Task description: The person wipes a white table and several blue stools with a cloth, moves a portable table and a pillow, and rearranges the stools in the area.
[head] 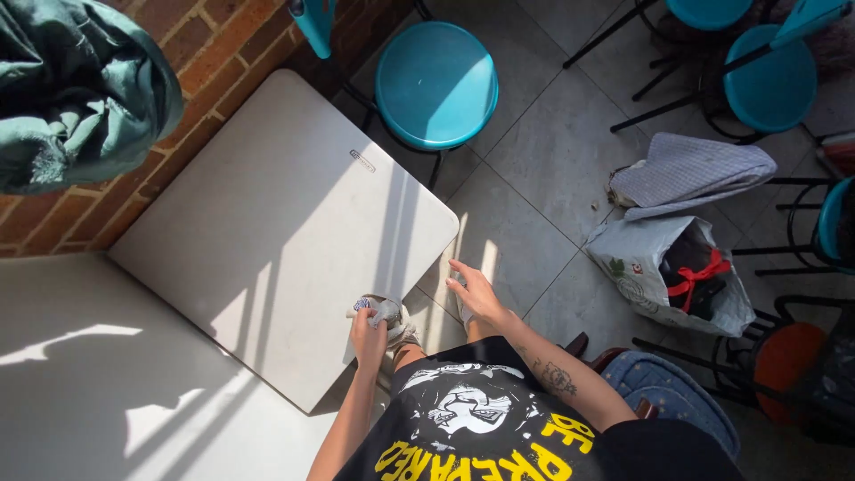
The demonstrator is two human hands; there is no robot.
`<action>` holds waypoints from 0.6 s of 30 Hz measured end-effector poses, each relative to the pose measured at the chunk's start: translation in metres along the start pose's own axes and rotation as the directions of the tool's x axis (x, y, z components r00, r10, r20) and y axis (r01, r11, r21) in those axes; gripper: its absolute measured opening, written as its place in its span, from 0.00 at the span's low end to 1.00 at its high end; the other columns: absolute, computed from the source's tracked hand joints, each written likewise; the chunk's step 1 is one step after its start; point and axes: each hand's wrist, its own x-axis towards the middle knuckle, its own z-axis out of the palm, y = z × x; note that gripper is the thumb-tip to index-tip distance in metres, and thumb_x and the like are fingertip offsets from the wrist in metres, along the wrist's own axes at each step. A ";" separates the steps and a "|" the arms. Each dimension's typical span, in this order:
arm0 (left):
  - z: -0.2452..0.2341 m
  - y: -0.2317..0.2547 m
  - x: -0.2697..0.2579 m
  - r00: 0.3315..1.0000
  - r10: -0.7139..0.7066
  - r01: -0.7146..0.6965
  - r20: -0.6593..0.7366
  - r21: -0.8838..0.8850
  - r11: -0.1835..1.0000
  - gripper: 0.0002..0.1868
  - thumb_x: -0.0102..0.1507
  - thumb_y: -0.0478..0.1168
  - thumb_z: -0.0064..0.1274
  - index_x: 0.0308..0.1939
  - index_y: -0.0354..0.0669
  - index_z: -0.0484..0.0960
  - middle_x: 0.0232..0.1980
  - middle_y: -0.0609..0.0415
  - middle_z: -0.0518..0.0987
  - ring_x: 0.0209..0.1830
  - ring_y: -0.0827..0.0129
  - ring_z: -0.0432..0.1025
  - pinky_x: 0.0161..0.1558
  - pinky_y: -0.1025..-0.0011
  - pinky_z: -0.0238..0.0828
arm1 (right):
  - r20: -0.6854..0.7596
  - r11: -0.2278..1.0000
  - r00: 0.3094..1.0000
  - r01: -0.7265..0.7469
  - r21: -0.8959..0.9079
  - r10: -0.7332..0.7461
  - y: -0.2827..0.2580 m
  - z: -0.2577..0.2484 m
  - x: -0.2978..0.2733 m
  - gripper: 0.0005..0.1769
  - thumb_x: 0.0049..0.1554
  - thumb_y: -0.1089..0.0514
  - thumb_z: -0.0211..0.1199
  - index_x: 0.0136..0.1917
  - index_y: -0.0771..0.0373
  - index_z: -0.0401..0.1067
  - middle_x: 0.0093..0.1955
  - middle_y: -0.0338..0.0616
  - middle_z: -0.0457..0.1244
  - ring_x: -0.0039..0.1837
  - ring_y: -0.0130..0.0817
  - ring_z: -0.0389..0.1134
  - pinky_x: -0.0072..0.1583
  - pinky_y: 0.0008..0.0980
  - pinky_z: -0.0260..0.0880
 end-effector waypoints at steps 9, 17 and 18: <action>0.103 0.288 -0.004 0.600 0.626 -0.765 0.498 0.126 0.632 0.18 0.52 0.50 0.66 0.40 0.55 0.77 0.45 0.52 0.84 0.52 0.48 0.77 0.51 0.52 0.72 | -0.274 0.906 0.888 0.410 0.108 -0.369 0.035 -0.125 0.029 0.55 0.40 0.53 0.82 0.75 0.61 0.59 0.68 0.57 0.60 0.74 0.59 0.57 0.75 0.57 0.54; 0.125 0.470 -0.002 0.580 0.613 -0.717 0.536 -0.022 0.697 0.21 0.56 0.42 0.67 0.53 0.51 0.84 0.50 0.44 0.84 0.55 0.52 0.78 0.57 0.54 0.72 | -0.391 0.898 0.918 0.119 0.423 0.063 0.109 -0.279 0.083 0.18 0.58 0.64 0.60 0.59 0.49 0.75 0.53 0.48 0.70 0.60 0.49 0.70 0.61 0.50 0.71; 0.113 0.477 0.023 0.589 0.605 -0.708 0.536 -0.018 0.706 0.21 0.56 0.42 0.67 0.53 0.51 0.84 0.50 0.44 0.84 0.55 0.52 0.78 0.57 0.54 0.72 | -0.379 0.898 0.923 0.113 0.425 0.063 0.110 -0.292 0.089 0.18 0.58 0.64 0.60 0.59 0.49 0.75 0.53 0.48 0.70 0.60 0.49 0.70 0.61 0.50 0.71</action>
